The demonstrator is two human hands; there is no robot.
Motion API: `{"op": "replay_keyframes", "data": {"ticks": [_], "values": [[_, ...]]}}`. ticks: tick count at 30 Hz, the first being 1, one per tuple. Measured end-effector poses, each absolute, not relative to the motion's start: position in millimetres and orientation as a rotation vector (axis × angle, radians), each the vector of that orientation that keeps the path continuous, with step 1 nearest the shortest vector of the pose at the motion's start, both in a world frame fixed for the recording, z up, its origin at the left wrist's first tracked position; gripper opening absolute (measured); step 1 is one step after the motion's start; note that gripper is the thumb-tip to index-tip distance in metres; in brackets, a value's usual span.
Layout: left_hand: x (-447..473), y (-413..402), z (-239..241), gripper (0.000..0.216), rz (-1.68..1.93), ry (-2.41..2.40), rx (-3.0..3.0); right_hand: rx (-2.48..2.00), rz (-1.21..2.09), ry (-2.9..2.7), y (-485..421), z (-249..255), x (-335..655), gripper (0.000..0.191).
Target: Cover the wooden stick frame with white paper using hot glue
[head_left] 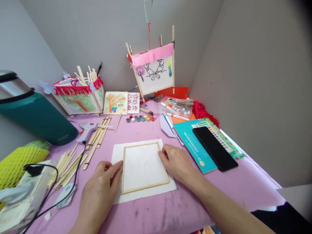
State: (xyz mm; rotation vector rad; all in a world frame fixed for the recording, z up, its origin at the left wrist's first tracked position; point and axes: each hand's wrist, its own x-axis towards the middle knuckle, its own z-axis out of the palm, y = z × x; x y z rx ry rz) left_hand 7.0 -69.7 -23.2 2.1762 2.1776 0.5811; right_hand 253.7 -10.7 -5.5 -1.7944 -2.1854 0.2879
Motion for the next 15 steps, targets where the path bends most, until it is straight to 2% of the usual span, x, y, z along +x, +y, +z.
{"op": "replay_keyframes", "data": {"ticks": [5, 11, 15], "values": [[7.9, -70.6, -22.2, 0.034, 0.576, 2.187, 2.174, -1.709, 0.547, -1.99, -1.1, -4.8, 268.8, 0.027], [8.5, -70.9, -22.0, 0.033, 0.615, 2.177, 2.173, -1.61, 0.699, -2.041, 0.4, -3.2, 279.4, 0.014], [8.3, -70.1, -22.4, 0.034, 0.631, 2.169, 2.164, -1.562, 0.7, -2.125, 0.6, -3.8, 283.3, 0.012]]}}
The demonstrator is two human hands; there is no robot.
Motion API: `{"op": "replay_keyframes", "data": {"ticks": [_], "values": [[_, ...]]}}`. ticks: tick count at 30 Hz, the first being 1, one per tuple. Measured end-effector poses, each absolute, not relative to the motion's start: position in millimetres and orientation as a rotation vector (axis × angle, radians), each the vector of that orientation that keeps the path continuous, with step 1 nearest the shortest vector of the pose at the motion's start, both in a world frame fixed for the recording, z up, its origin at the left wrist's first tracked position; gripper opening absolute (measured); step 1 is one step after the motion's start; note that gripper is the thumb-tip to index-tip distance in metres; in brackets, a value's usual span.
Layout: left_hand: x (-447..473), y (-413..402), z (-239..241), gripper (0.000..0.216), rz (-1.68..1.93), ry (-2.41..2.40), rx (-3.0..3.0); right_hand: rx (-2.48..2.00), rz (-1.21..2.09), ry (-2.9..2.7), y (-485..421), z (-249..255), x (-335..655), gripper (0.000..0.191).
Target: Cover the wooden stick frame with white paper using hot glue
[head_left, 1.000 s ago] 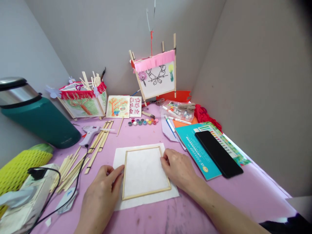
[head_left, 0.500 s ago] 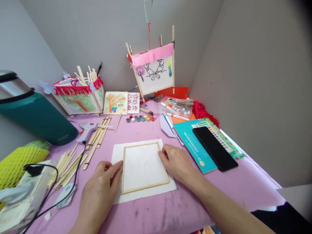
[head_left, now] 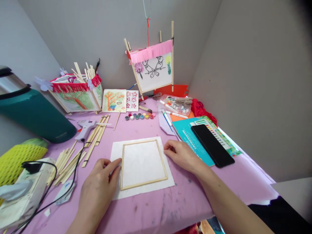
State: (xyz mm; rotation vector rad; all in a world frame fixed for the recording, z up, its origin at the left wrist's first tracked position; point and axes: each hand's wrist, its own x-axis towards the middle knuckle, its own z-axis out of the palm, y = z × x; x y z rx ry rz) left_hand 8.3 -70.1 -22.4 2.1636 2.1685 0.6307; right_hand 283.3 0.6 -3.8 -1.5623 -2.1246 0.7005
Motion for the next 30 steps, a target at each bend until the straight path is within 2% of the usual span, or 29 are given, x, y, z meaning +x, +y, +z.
{"op": "replay_keyframes", "data": {"ticks": [12, 30], "values": [[6.9, -69.8, -22.9, 0.034, 0.62, 2.169, 2.155, -1.476, 0.762, -2.24, -4.2, 0.6, 287.2, 0.01], [17.2, -72.5, -19.0, 0.031, 0.55, 2.234, 2.142, -1.443, 0.642, -2.369, -8.9, 1.8, 285.3, 0.011]]}}
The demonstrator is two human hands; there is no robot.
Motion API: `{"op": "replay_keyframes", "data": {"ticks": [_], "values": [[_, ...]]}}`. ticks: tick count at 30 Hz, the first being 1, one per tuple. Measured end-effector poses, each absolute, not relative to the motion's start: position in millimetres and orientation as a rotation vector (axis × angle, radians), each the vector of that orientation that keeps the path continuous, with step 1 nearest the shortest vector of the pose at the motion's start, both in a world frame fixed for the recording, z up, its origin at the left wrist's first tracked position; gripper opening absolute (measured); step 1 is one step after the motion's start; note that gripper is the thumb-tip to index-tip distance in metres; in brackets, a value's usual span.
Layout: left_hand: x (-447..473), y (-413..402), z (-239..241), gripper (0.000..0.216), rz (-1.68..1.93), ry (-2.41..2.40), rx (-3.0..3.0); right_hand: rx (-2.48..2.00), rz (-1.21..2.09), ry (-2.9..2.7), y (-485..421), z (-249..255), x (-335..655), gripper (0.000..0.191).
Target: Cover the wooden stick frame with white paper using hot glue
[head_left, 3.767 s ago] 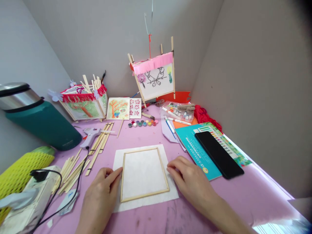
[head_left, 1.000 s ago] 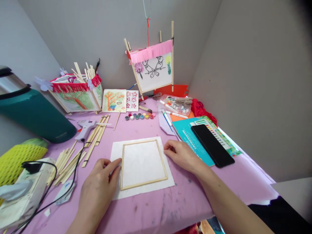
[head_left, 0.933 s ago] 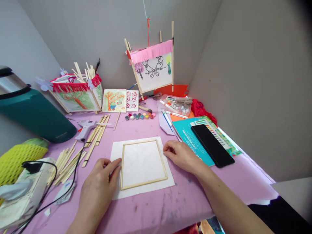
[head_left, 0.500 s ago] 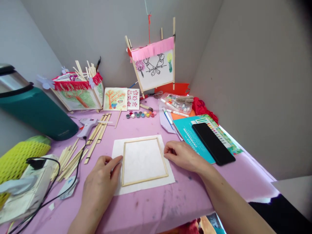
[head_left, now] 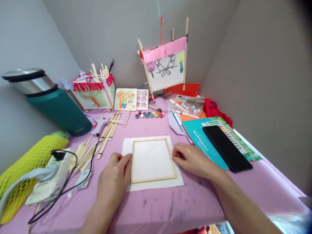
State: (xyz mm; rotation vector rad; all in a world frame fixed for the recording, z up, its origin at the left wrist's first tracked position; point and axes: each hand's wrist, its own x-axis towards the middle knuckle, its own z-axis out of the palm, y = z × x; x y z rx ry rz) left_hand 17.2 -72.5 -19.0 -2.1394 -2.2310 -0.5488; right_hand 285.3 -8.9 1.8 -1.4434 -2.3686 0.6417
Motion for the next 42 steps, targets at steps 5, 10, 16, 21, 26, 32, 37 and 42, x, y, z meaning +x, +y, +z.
{"op": "replay_keyframes", "data": {"ticks": [5, 10, 16, 21, 26, 32, 37, 42], "values": [[4.3, -78.5, -12.1, 0.034, -0.815, -2.272, -2.362, -1.5, 0.688, -2.267, -7.0, 0.4, 284.2, 0.014], [-4.6, -88.0, -2.4, 0.042, -0.835, -2.36, -2.595, -1.558, 0.689, -2.205, -6.7, 0.6, 280.4, 0.019], [-2.9, -88.3, 0.1, 0.039, -0.734, -2.347, -2.619, -1.628, 0.625, -2.233, -8.5, -2.1, 276.2, 0.022], [-4.5, -88.5, 0.7, 0.046, -0.687, -2.301, -2.667, -1.629, 0.587, -2.237, -9.1, -2.8, 275.4, 0.022], [-3.9, -88.1, -0.2, 0.045, -0.661, -2.304, -2.674, -1.632, 0.591, -2.247, -9.4, -2.3, 275.2, 0.021], [-2.7, -86.5, -1.0, 0.042, -0.657, -2.313, -2.673, -1.635, 0.587, -2.242, -9.7, -2.4, 275.0, 0.02], [-4.0, -86.1, -1.1, 0.041, -0.635, -2.289, -2.664, -1.622, 0.582, -2.238, -9.8, -3.4, 275.3, 0.019], [-5.8, -85.4, -5.6, 0.044, -0.64, -2.267, -2.668, -1.609, 0.583, -2.239, -9.8, -3.5, 275.9, 0.018]]}}
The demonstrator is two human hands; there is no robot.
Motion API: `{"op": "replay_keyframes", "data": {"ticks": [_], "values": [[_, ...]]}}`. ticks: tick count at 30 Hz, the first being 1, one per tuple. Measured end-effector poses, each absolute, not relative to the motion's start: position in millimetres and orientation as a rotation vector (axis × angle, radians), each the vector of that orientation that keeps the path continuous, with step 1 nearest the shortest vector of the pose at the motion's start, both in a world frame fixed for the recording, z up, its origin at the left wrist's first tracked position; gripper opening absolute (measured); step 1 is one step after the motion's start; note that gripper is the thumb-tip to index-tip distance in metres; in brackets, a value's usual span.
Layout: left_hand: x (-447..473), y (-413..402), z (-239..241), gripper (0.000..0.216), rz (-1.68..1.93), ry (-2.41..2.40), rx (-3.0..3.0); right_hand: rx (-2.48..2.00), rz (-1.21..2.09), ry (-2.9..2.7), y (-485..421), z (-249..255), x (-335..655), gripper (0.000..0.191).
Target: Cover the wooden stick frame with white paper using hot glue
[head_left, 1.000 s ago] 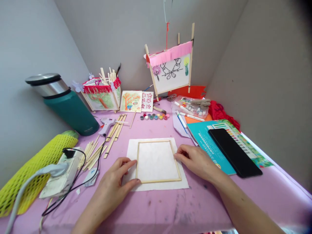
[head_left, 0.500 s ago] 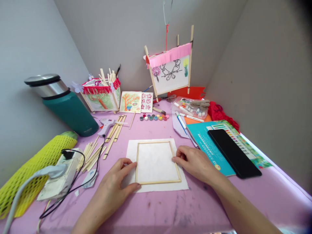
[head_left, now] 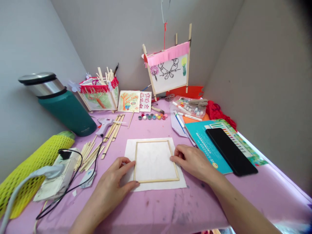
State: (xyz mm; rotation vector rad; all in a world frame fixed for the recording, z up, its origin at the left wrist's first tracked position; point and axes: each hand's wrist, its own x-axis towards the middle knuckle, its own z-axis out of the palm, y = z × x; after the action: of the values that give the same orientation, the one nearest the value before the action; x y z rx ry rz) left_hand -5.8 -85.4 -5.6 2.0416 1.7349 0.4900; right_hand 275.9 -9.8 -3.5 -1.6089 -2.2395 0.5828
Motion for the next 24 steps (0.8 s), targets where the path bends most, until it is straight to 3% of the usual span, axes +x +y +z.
{"op": "replay_keyframes", "data": {"ticks": [14, 24], "values": [[-6.7, -88.9, 5.8, 0.036, 0.485, 1.651, 2.086, -1.618, 0.593, -2.258, -9.5, -1.4, 275.9, 0.02], [-3.6, -90.9, 4.0, 0.042, 0.509, 1.688, 2.095, -1.627, 0.591, -2.255, -9.7, 1.1, 275.1, 0.019]]}}
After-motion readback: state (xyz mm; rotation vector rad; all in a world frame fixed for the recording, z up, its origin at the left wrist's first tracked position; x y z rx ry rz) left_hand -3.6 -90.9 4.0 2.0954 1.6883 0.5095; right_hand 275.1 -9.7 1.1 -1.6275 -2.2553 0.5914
